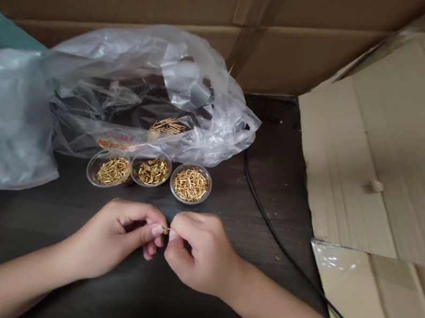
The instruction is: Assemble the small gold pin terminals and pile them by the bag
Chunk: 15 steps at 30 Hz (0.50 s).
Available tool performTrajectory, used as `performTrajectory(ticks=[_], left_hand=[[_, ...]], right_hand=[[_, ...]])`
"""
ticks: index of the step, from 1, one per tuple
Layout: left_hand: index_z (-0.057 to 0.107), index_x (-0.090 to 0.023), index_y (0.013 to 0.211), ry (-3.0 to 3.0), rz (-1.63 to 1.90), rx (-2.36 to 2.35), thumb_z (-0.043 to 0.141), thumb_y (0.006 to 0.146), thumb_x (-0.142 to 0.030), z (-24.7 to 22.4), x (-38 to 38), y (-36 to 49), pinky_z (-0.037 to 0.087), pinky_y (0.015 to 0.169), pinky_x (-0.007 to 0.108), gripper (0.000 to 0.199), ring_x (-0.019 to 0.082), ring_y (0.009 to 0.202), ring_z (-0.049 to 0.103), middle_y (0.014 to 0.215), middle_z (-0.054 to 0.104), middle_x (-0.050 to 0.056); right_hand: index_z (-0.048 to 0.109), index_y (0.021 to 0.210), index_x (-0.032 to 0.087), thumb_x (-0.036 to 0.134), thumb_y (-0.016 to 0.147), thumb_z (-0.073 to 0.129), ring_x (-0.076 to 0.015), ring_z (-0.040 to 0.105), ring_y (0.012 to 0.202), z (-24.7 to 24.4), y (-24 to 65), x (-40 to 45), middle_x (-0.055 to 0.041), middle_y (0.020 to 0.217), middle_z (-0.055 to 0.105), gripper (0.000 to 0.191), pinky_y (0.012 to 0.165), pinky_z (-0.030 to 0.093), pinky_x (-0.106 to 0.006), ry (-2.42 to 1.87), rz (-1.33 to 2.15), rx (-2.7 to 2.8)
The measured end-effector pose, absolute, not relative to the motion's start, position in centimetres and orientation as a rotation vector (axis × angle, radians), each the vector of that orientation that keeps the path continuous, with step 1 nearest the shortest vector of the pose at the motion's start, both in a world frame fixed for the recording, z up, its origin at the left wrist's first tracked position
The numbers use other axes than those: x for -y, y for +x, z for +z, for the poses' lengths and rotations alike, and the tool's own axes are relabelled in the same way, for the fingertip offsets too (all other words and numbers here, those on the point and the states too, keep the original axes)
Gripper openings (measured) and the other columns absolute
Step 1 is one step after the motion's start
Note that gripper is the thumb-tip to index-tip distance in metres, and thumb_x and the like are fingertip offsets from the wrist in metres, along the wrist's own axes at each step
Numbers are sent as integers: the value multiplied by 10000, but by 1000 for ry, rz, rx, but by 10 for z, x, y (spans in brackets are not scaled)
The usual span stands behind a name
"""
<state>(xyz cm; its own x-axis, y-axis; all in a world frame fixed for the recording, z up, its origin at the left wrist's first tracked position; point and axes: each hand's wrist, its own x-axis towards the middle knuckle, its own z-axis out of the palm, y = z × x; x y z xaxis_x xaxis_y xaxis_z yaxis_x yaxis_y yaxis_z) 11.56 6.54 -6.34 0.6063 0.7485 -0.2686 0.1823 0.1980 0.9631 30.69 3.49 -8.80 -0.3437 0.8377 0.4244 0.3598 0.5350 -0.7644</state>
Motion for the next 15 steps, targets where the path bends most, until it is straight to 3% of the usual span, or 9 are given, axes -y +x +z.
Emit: performTrajectory(ticks=[15], left_hand=[[677,-109,798,1400,480,-818,591,985,-201,-68,-67,110,512,561,164,226,82,562,608,674,665,21]], right_hand=[[379,676,212,149,927,424,-82,372,502,-86,306,-39,58,570,402,262,505,312,-227,-883,995,1830]])
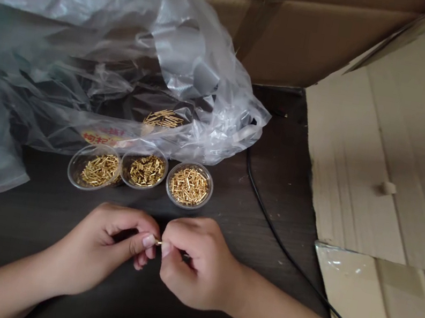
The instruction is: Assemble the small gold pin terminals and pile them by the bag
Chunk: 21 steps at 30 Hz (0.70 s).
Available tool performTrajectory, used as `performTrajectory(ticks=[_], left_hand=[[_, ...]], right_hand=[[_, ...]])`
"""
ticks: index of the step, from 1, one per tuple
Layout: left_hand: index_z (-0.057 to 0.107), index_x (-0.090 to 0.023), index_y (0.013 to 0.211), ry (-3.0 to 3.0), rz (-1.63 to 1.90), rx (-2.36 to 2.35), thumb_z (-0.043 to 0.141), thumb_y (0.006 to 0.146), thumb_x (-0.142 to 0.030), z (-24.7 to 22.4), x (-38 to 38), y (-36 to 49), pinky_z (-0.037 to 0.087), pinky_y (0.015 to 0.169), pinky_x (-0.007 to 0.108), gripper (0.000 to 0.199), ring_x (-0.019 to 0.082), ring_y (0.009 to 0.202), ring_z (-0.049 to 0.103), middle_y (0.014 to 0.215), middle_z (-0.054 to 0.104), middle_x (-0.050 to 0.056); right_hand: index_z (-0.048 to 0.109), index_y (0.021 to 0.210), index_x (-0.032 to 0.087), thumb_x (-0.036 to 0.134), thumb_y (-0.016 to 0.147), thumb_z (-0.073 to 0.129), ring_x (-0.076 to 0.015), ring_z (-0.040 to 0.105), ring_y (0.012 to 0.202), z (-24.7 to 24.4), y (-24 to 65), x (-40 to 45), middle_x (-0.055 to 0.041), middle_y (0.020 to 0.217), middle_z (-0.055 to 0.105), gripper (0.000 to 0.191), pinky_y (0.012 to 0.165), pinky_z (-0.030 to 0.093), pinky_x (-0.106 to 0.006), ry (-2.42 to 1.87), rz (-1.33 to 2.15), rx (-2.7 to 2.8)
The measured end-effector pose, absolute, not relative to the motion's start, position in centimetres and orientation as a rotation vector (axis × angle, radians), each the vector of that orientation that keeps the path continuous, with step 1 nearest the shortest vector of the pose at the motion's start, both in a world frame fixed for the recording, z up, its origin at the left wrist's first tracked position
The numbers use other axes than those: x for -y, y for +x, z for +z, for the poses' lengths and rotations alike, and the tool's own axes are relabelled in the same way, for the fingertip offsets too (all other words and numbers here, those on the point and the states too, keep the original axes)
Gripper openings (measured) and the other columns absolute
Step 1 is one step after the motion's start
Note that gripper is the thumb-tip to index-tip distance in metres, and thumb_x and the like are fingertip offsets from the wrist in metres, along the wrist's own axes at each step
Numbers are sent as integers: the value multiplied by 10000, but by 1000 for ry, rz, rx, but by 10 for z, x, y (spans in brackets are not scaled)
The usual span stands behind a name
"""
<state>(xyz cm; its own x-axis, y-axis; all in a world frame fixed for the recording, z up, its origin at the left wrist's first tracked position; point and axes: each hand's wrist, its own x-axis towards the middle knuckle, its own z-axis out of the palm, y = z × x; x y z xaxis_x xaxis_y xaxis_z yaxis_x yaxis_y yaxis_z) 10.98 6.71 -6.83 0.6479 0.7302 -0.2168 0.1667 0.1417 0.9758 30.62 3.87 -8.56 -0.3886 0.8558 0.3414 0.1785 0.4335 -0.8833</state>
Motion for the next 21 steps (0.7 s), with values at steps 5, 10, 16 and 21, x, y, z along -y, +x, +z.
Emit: performTrajectory(ticks=[5,10,16,21], left_hand=[[680,-107,804,1396,475,-827,594,983,-209,-70,-67,111,516,555,171,223,90,564,615,677,678,30],[683,-106,795,1373,480,-817,596,979,-196,-69,-67,110,520,559,165,222,86,564,617,677,677,28],[676,-108,773,1356,467,-824,582,981,-182,-68,-67,111,515,551,160,240,81,548,607,645,652,14],[670,-109,762,1360,466,-846,576,981,-192,-69,-66,112,508,534,161,252,85,535,609,633,645,15]], right_hand=[[352,669,221,160,927,415,-89,366,492,-85,306,-39,61,551,375,272,499,308,-238,-897,1013,1840],[405,671,208,134,917,437,-77,383,499,-84,306,-41,62,563,423,258,497,313,-224,-875,1060,1809],[454,685,205,124,927,432,-78,388,499,-84,306,-41,57,578,470,257,492,324,-224,-881,1080,1826],[406,664,210,117,908,426,-80,363,493,-83,306,-41,60,567,422,262,486,301,-235,-925,1034,1866]])
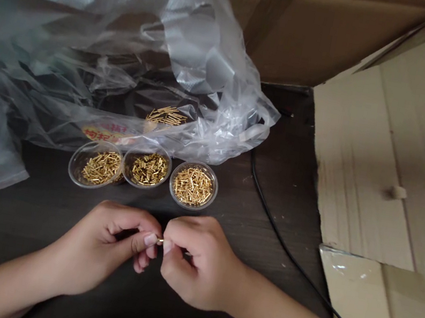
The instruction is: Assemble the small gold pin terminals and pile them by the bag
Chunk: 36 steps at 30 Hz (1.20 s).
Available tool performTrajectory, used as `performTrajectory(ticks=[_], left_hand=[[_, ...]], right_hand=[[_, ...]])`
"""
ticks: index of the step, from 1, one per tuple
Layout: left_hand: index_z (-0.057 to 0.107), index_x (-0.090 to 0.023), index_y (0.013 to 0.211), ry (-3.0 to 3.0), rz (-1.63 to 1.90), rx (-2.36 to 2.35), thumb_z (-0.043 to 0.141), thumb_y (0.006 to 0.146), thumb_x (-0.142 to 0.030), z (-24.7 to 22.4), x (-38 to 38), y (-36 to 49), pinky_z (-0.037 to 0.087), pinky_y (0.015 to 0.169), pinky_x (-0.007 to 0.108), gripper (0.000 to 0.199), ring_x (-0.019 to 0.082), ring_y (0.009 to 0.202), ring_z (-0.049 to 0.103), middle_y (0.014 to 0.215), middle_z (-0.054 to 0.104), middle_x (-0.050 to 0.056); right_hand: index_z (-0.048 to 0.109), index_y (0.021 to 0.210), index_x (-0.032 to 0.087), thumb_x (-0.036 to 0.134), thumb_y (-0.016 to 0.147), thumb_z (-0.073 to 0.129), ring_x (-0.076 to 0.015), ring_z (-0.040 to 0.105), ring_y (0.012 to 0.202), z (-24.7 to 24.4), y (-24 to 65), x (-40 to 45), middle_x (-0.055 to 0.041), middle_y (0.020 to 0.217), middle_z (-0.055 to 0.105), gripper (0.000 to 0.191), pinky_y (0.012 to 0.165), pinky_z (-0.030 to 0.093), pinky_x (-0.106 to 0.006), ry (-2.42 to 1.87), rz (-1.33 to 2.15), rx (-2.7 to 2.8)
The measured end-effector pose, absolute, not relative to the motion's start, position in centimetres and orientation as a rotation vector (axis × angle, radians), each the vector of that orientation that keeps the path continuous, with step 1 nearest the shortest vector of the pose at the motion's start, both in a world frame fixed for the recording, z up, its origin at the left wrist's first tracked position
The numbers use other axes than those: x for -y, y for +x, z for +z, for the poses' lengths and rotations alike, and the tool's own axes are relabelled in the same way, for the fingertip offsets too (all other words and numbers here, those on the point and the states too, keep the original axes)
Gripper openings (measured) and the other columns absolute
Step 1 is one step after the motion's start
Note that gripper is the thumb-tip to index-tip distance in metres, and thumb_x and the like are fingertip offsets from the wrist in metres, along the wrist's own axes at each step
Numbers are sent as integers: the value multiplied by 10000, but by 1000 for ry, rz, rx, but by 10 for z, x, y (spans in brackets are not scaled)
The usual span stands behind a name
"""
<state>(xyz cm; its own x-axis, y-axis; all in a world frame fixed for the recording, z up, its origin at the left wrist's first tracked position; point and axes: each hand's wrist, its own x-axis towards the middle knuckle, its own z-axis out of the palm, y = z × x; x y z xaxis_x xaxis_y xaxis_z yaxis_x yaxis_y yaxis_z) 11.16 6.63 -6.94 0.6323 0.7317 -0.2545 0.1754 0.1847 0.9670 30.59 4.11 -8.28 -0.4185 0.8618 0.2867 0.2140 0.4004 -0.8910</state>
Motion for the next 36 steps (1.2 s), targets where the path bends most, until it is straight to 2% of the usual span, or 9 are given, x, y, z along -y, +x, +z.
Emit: performTrajectory(ticks=[18,26,33,36], left_hand=[[666,-107,757,1339,449,-876,572,967,-161,-70,-65,112,511,523,130,237,73,528,616,641,640,6],[639,-116,720,1386,428,-873,563,956,-106,-69,-66,114,494,524,111,248,63,528,611,627,625,-14],[634,-124,705,1404,414,-857,559,960,-106,-71,-66,113,492,517,120,266,68,519,610,611,618,-20],[637,-125,710,1406,438,-858,560,965,-110,-73,-66,113,495,517,120,267,67,518,613,616,623,-20]], right_hand=[[360,668,200,65,838,439,-69,369,520,-79,308,-41,64,581,391,231,511,277,-219,-985,1025,1939],[375,687,204,54,837,439,-87,364,546,-84,312,-36,55,618,394,222,531,283,-249,-1011,816,2102],[459,686,206,70,845,410,-128,382,572,-83,317,-35,32,638,423,214,570,326,-292,-1035,435,2357],[458,692,207,70,855,410,-129,392,580,-84,315,-33,30,643,430,218,577,337,-291,-1040,417,2350]])
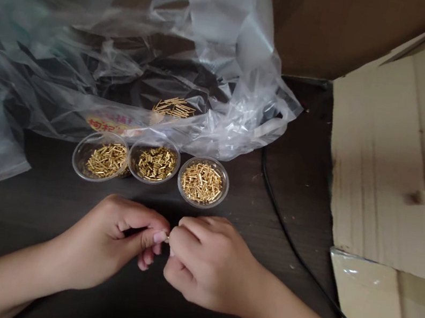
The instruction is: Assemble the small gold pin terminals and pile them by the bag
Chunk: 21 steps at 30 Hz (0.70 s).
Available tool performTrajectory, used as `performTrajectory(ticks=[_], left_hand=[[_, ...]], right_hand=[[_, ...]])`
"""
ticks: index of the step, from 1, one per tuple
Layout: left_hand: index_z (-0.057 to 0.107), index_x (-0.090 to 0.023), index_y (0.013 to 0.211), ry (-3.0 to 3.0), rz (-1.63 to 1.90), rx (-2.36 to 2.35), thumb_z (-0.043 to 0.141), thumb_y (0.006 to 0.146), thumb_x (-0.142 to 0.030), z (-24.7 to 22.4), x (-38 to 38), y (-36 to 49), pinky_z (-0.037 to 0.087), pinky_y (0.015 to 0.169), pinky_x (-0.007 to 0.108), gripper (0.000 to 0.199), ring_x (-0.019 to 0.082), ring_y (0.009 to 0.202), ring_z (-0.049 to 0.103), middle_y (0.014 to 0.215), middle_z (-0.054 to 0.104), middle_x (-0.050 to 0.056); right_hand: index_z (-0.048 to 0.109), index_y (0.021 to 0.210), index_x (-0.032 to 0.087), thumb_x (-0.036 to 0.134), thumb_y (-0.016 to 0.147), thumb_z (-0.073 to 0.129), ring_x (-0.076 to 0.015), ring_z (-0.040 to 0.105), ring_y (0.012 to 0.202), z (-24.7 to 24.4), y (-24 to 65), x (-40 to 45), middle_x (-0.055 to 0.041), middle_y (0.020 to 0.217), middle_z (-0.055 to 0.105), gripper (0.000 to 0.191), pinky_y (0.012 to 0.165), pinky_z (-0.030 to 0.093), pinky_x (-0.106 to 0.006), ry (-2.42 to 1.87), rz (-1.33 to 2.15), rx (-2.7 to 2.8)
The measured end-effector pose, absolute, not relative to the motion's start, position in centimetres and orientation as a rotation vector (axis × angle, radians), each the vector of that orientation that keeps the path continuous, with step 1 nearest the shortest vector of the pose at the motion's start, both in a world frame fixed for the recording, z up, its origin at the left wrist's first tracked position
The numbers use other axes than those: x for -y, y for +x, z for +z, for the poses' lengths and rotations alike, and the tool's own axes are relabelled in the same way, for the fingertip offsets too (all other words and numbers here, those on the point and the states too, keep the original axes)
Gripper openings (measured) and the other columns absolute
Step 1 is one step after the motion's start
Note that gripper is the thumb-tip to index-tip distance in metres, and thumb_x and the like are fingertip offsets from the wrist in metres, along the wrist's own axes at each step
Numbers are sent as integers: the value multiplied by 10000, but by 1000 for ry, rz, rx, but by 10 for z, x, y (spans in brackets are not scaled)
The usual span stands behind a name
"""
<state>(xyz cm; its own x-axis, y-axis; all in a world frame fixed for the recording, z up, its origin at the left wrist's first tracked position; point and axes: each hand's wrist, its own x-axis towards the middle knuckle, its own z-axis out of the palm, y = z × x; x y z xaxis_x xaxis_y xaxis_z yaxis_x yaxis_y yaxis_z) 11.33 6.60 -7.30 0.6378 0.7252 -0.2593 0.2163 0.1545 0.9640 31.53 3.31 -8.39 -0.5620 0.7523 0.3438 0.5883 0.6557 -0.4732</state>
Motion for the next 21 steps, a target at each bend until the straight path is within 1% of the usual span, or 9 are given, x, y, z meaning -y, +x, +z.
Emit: performTrajectory(ticks=[7,14,16,18,20,21], left_hand=[[641,-121,707,1390,454,-862,564,967,-112,-71,-65,113,483,503,113,272,62,500,597,594,614,-22],[661,-117,722,1351,467,-883,579,973,-166,-73,-64,113,506,505,133,268,78,504,617,605,632,-6],[692,-118,782,1329,471,-877,587,976,-196,-72,-63,112,530,519,147,234,88,527,642,660,669,9],[713,-119,884,1353,472,-856,565,994,-229,-70,-62,110,547,535,168,214,103,553,665,714,698,29],[705,-113,941,1424,469,-827,520,1013,-233,-68,-62,108,539,533,178,232,109,550,668,710,697,35],[695,-109,928,1466,470,-811,501,1015,-218,-67,-62,107,525,522,173,239,104,533,658,690,684,30]], right_hand=[[416,714,204,52,876,436,-101,391,579,-90,308,-29,46,648,428,222,565,332,-266,-1045,658,2155],[427,742,200,50,883,449,-91,412,582,-90,308,-30,47,657,445,207,561,331,-256,-1046,731,2107],[422,738,200,54,884,449,-85,406,570,-88,309,-32,52,644,428,208,553,324,-247,-1031,749,2072],[412,732,201,64,890,442,-79,394,554,-87,309,-34,58,629,406,211,542,314,-239,-1017,765,2025],[393,720,202,77,898,439,-74,381,541,-87,309,-36,62,615,381,222,533,303,-232,-1015,786,1984],[382,715,203,81,897,441,-72,376,537,-86,309,-36,64,611,370,226,530,298,-229,-1013,800,1967]])
